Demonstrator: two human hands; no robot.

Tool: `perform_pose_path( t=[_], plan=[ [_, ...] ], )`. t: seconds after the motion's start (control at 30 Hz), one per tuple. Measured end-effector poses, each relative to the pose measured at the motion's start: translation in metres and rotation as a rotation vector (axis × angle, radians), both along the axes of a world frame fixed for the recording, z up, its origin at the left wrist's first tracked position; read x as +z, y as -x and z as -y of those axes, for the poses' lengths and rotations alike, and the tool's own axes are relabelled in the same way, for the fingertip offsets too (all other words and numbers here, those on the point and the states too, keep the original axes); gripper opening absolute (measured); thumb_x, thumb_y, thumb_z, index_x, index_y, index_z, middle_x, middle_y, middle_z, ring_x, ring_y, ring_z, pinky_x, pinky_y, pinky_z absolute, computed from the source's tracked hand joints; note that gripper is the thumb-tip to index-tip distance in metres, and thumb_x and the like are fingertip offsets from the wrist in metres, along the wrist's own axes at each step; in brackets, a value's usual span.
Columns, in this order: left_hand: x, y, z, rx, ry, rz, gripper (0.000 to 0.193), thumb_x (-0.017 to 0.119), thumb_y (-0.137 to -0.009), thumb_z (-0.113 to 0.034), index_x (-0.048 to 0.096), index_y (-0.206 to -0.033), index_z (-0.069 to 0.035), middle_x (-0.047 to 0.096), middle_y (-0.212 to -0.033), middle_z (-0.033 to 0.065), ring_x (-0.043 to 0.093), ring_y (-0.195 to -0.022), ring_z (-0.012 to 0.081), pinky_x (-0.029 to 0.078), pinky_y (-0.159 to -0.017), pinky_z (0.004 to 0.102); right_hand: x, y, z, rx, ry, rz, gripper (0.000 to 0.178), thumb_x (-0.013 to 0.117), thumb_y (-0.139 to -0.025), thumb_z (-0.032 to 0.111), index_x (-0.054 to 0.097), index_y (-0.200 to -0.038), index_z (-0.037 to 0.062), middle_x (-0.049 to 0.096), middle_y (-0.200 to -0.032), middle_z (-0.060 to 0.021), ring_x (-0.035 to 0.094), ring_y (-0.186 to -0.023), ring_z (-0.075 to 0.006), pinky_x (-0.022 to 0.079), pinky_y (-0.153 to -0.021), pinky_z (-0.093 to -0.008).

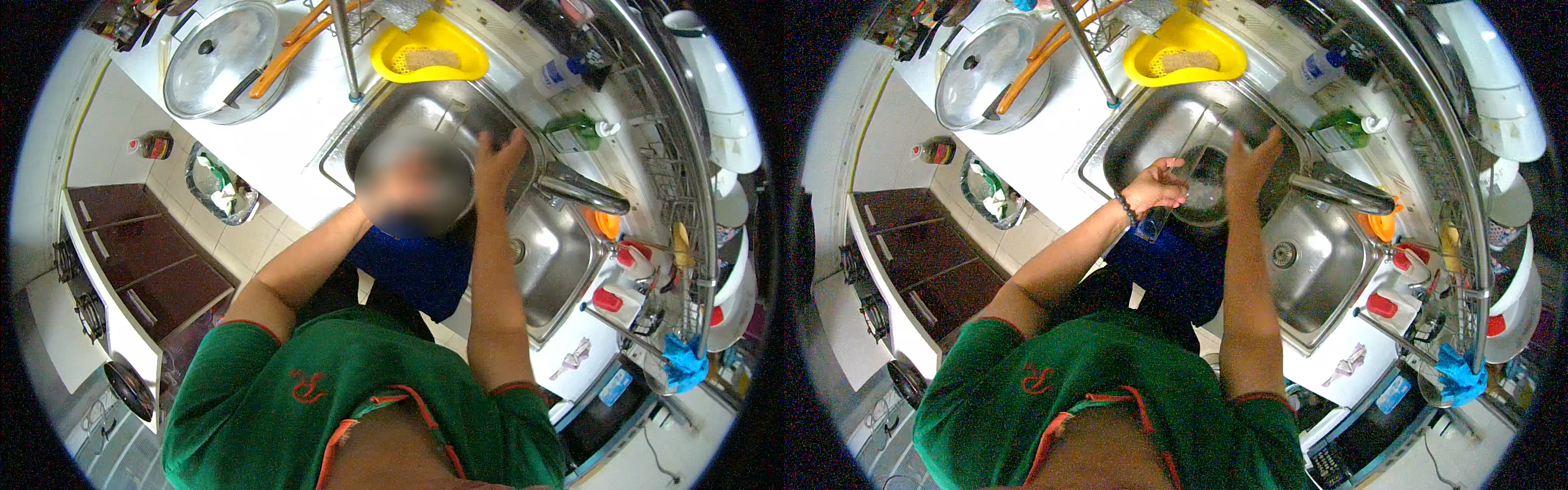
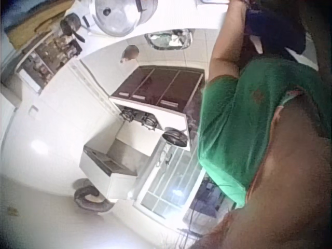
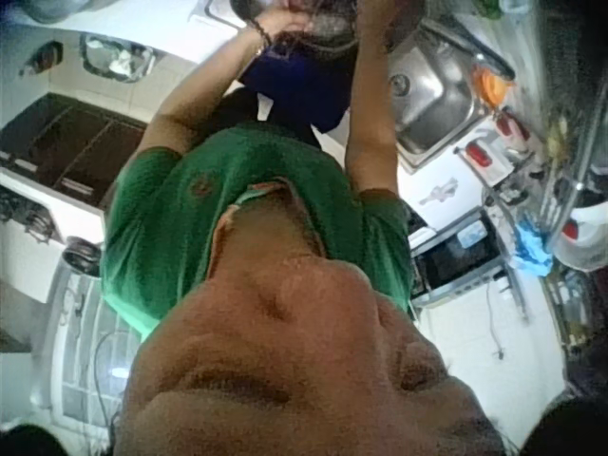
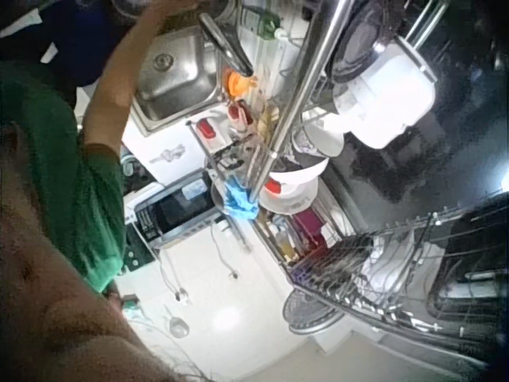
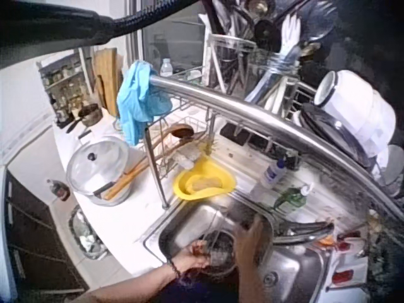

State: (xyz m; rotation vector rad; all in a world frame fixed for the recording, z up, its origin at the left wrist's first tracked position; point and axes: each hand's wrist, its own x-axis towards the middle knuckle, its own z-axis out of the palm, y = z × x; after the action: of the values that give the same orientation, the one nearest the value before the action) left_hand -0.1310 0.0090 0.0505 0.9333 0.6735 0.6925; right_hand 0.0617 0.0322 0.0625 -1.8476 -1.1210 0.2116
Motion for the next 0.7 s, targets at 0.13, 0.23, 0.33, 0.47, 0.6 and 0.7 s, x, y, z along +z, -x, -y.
perform_pose_path(
  t=[0.13,0.23,0.33,0.47,0.6,0.7],
  plan=[
    [-0.011,0.015,-0.007,-0.002,-0.089,-0.045,0.051,0.066,-0.08,-0.012,0.037,-0.123,-0.008,0.06,-0.087,0.0081,0.061,-0.066,0.0152,0.053,-0.059,0.0254,-0.013,-0.062,-0.112,-0.291,-0.217,-0.158,0.087,0.079,-0.063,0.025,0.03,-0.125,-0.0108,0.037,-0.124,-0.0292,0.041,-0.113,-0.0418,0.031,-0.101,-0.0456],
    [-0.017,0.019,-0.012,-0.013,-0.099,-0.051,0.044,0.064,-0.084,-0.023,0.04,-0.119,-0.009,0.06,-0.085,0.0093,0.061,-0.064,0.0152,0.053,-0.057,0.0253,-0.026,-0.101,-0.152,-0.378,-0.367,-0.01,0.089,0.083,-0.058,0.021,0.032,-0.123,-0.0106,0.041,-0.119,-0.0274,0.046,-0.107,-0.0405,0.039,-0.094,-0.0453],
    [0.006,0.03,-0.019,0.005,0.45,-0.173,0.04,0.061,-0.086,-0.03,0.043,-0.114,-0.01,0.06,-0.085,0.0112,0.062,-0.063,0.0162,0.053,-0.057,0.0259,-0.016,-0.087,-0.155,-0.491,-0.307,-0.076,0.081,0.082,-0.058,0.02,0.037,-0.118,-0.0096,0.045,-0.114,-0.025,0.048,-0.104,-0.039,0.042,-0.089,-0.0441],
    [-0.008,0.044,-0.018,-0.016,0.142,-0.061,0.039,0.061,-0.086,-0.023,0.041,-0.116,-0.009,0.06,-0.088,0.0116,0.062,-0.067,0.0169,0.054,-0.061,0.0273,0.012,-0.051,-0.119,-0.274,-0.284,-0.102,0.076,0.081,-0.058,0.029,0.042,-0.112,-0.0083,0.049,-0.108,-0.0233,0.05,-0.102,-0.0384,0.042,-0.087,-0.0444],
    [-0.002,0.052,-0.031,-0.013,0.336,-0.126,0.048,0.063,-0.083,-0.01,0.036,-0.123,-0.008,0.06,-0.088,0.0099,0.062,-0.076,0.017,0.053,-0.067,0.0275,0.03,0.024,-0.02,0.062,0.032,0.223,0.072,0.076,-0.061,0.032,0.044,-0.113,-0.005,0.049,-0.106,-0.0243,0.051,-0.098,-0.0407,0.043,-0.084,-0.0469],
    [0.009,0.054,-0.042,-0.148,0.287,-0.145,0.057,0.063,-0.079,-0.001,0.031,-0.126,-0.009,0.059,-0.089,0.0107,0.061,-0.081,0.0186,0.052,-0.073,0.0283,0.058,0.038,0.048,0.274,0.333,0.292,0.071,0.073,-0.064,0.032,0.043,-0.12,-0.0003,0.05,-0.106,-0.0221,0.053,-0.095,-0.0418,0.045,-0.082,-0.0488]
  ],
)
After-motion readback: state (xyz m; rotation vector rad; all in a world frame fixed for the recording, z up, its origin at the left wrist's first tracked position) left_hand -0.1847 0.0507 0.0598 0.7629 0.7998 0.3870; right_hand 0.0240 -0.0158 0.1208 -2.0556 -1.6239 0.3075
